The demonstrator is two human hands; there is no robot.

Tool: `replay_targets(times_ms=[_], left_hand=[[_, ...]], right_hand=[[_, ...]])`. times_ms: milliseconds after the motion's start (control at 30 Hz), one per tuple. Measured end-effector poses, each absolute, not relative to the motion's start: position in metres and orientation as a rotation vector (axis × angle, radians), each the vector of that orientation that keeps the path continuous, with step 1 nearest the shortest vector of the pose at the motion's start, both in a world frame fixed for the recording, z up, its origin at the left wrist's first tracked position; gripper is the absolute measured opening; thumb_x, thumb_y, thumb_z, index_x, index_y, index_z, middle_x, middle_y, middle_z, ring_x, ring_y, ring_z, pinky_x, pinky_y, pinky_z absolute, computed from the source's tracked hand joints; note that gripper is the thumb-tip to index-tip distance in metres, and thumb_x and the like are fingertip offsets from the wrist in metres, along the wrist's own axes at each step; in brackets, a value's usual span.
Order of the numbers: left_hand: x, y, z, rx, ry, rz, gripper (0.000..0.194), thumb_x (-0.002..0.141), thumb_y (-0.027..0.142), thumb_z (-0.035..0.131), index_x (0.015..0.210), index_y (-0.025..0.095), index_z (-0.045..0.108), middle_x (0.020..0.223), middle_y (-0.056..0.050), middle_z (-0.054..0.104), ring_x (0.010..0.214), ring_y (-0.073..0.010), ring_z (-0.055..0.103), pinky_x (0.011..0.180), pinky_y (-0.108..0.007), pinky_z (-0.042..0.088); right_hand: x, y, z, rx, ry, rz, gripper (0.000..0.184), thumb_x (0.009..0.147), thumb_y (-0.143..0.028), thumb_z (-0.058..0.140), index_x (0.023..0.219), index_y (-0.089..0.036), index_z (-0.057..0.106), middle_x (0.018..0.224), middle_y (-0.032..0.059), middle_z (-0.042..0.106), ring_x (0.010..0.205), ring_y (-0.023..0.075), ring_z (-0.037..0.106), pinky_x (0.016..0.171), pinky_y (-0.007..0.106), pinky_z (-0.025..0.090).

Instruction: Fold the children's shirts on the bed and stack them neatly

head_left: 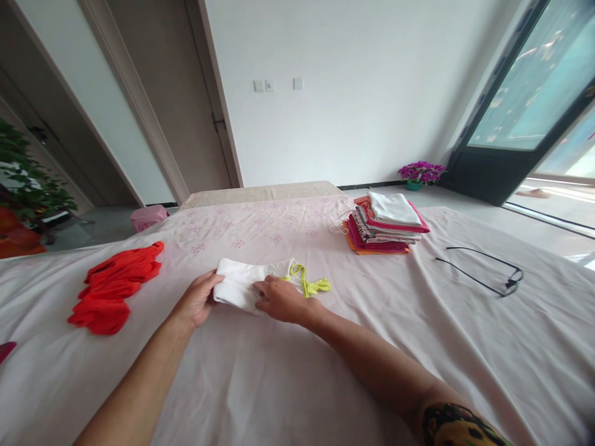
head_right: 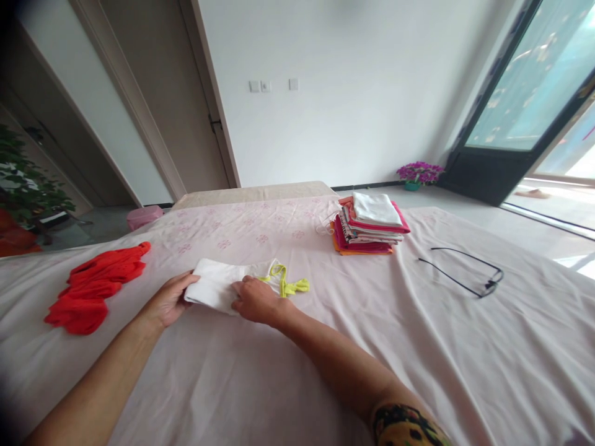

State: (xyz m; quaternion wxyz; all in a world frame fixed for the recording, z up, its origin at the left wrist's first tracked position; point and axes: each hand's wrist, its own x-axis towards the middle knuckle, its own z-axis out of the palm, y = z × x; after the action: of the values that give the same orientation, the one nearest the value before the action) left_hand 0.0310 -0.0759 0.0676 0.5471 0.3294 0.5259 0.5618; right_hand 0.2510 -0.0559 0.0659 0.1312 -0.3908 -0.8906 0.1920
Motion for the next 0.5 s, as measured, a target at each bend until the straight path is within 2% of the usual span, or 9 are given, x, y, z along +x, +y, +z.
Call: replay_targets(times_ms=[100, 233, 333, 433, 500], left_hand=[[0.039, -0.076, 0.087, 0.830, 1.240, 1.299, 0.039, 0.057, 0.027, 0.078, 0.091, 0.012, 0.066, 0.067, 0.002, 0.064, 0.054, -0.0096, 0.053, 0.048, -0.019, 0.038], [0.062, -0.073, 0.102, 0.879, 1.262, 1.263, 0.045, 0.058, 0.032, 0.079, 0.096, 0.014, 0.064, 0.068, 0.004, 0.060, 0.056, -0.0086, 0.052, 0.050, -0.019, 0.041], [0.083, -0.070, 0.108, 0.933, 1.277, 1.225, 0.048, 0.060, 0.034, 0.078, 0.101, 0.014, 0.063, 0.070, 0.003, 0.059, 0.059, -0.0097, 0.055, 0.053, -0.020, 0.044], [0.107, -0.066, 0.112, 1.029, 1.320, 1.178, 0.049, 0.064, 0.035, 0.075, 0.107, 0.015, 0.062, 0.072, 0.002, 0.060, 0.061, -0.0113, 0.057, 0.055, -0.021, 0.046], [0.124, -0.063, 0.111, 1.070, 1.341, 1.149, 0.053, 0.066, 0.033, 0.074, 0.114, 0.016, 0.060, 0.073, 0.002, 0.061, 0.060, -0.0125, 0.058, 0.055, -0.023, 0.047]], right_hand=[[0.246, -0.049, 0.066, -1.094, -2.525, 0.813, 0.013, 0.078, -0.021, 0.059, 0.089, -0.017, 0.064, 0.086, 0.0041, 0.065, 0.078, 0.0173, 0.059, 0.066, 0.025, 0.040], [0.250, -0.036, 0.070, -1.074, -2.162, 1.487, 0.011, 0.080, -0.017, 0.054, 0.086, -0.017, 0.064, 0.078, 0.0019, 0.065, 0.072, 0.0159, 0.061, 0.060, 0.023, 0.046], [0.261, -0.027, 0.073, -1.067, -1.766, 1.764, 0.013, 0.088, -0.024, 0.053, 0.090, -0.015, 0.062, 0.094, 0.0082, 0.066, 0.076, 0.0167, 0.064, 0.064, 0.026, 0.053], [0.275, -0.017, 0.079, -1.058, -1.421, 1.926, 0.030, 0.095, -0.040, 0.047, 0.106, -0.013, 0.057, 0.113, 0.0155, 0.063, 0.083, 0.0190, 0.066, 0.071, 0.034, 0.057], [0.285, -0.011, 0.083, -1.039, -1.276, 2.020, 0.044, 0.098, -0.051, 0.040, 0.119, -0.013, 0.050, 0.113, 0.0167, 0.063, 0.084, 0.0209, 0.067, 0.072, 0.039, 0.058]])
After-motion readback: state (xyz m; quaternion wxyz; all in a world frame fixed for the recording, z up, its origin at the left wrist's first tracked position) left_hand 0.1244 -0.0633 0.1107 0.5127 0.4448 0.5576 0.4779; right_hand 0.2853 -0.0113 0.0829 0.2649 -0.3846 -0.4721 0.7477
